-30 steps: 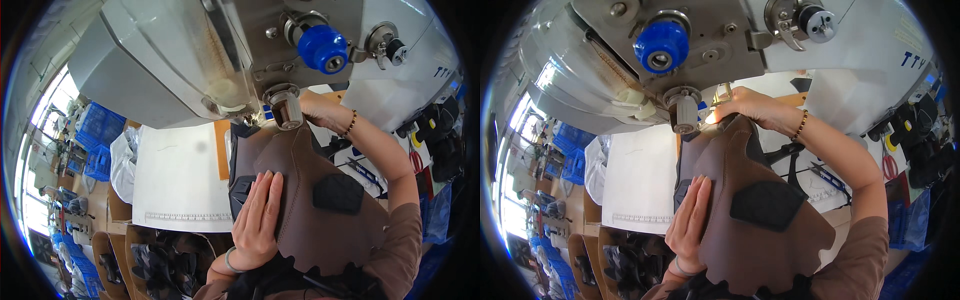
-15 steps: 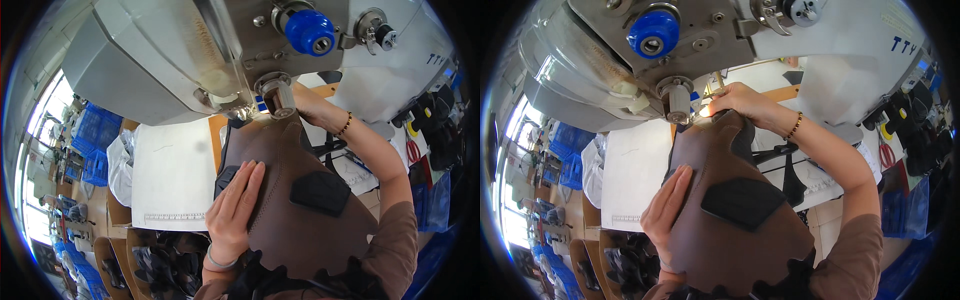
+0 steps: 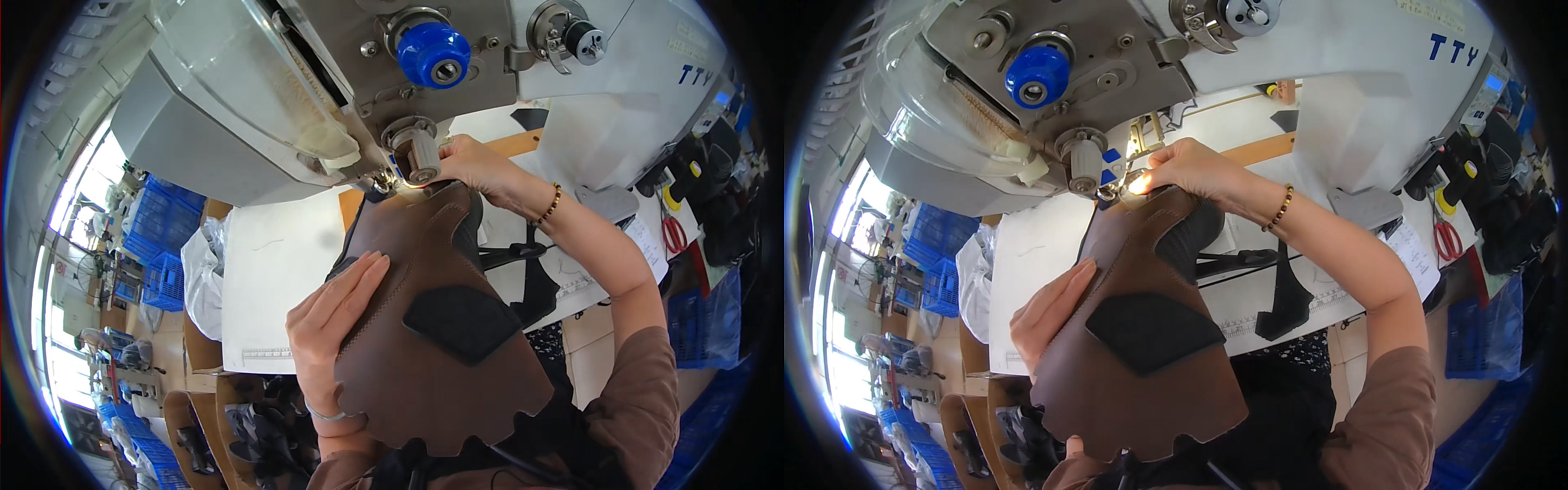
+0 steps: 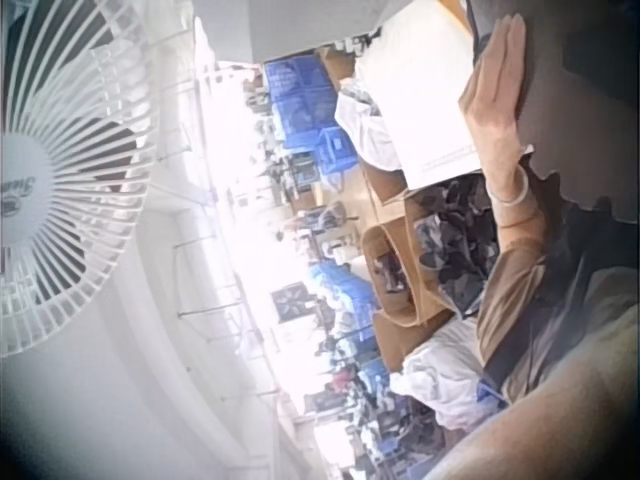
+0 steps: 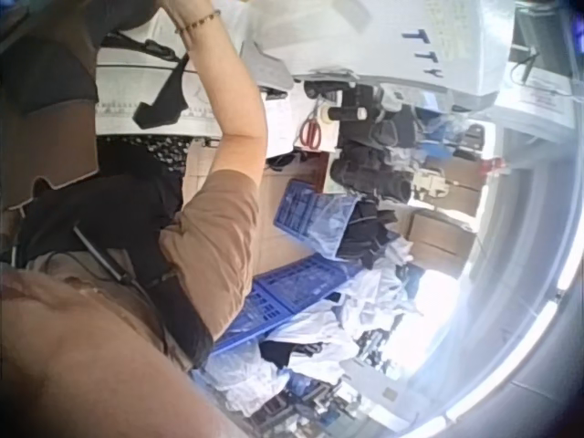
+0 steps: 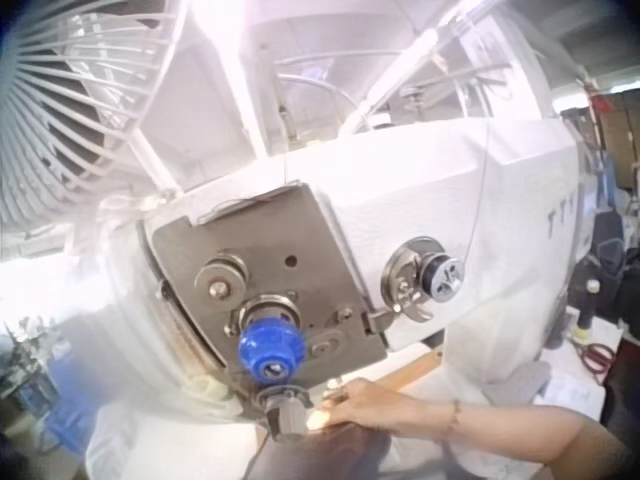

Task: The person takes shoe upper pieces from a box and stitches them together using a sewing machine, cutting threads with snips along the way.

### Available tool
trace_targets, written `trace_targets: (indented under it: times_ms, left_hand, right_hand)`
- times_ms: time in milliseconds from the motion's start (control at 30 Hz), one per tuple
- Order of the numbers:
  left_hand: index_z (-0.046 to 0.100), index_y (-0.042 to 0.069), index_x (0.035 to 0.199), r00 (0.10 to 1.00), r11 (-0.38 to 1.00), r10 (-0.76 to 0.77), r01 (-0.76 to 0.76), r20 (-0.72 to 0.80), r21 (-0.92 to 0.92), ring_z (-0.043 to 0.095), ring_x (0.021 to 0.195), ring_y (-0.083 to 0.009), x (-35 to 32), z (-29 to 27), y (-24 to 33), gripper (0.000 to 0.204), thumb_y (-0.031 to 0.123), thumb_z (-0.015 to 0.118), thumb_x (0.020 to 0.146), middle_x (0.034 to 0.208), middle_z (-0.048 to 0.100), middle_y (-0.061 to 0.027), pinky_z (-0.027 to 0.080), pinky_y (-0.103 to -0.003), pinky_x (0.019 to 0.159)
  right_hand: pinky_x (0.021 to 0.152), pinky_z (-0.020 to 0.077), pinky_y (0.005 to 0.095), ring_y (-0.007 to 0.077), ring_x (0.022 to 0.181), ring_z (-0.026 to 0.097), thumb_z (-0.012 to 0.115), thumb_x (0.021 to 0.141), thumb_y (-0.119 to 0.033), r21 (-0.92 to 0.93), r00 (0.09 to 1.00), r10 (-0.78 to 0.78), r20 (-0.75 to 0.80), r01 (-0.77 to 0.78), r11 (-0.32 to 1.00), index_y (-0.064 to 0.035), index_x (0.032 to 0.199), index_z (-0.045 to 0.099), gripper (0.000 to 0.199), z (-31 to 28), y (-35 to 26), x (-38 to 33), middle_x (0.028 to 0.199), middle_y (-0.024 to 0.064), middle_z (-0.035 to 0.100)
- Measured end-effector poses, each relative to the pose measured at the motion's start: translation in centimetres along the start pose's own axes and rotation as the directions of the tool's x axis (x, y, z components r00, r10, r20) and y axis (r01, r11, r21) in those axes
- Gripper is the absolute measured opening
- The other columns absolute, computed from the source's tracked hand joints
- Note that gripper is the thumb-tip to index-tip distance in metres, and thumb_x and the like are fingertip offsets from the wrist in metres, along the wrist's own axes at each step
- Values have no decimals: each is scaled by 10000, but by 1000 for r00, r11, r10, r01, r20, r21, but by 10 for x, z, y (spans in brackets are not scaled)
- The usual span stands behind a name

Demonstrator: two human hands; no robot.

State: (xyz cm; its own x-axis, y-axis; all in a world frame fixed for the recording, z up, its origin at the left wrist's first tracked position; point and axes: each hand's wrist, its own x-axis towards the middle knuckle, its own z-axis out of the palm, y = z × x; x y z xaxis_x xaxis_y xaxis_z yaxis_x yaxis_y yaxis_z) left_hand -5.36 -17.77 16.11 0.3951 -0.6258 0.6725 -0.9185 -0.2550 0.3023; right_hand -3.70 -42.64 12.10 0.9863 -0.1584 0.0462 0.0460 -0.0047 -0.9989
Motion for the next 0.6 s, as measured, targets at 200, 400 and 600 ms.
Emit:
trace_targets:
  times_ms: [200, 400, 600]
  left_hand:
    - [691, 19, 953, 996, 997, 79, -79, 33, -4, 671, 856, -256, 7, -6, -7, 331, 78, 635, 632, 943, 676, -111, 529, -292, 742]
    - [687, 6, 949, 994, 999, 54, -54, 94, -11, 668, 866, -269, 11, -9, -10, 329, 82, 623, 636, 939, 675, -120, 528, -300, 748]
    - [683, -14, 936, 993, 997, 68, -64, 97, -45, 668, 858, -276, 14, -15, -15, 321, 118, 609, 653, 937, 673, -145, 522, -300, 755]
  right_hand:
    - [552, 349, 194, 33, 580, 428, 677, 717, -123, 172, 1000, 20, -17, -17, 985, -117, 603, 520, 194, 4, 7, -1, 636, -47, 517]
    - [537, 375, 176, 24, 581, 467, 672, 723, -107, 291, 997, -7, -75, 28, 956, -106, 626, 527, 174, 7, 10, -3, 638, -39, 529]
    - [520, 355, 177, 16, 563, 434, 658, 739, -97, 257, 995, -8, -100, 34, 966, -113, 606, 505, 203, 12, 13, -4, 620, -46, 501]
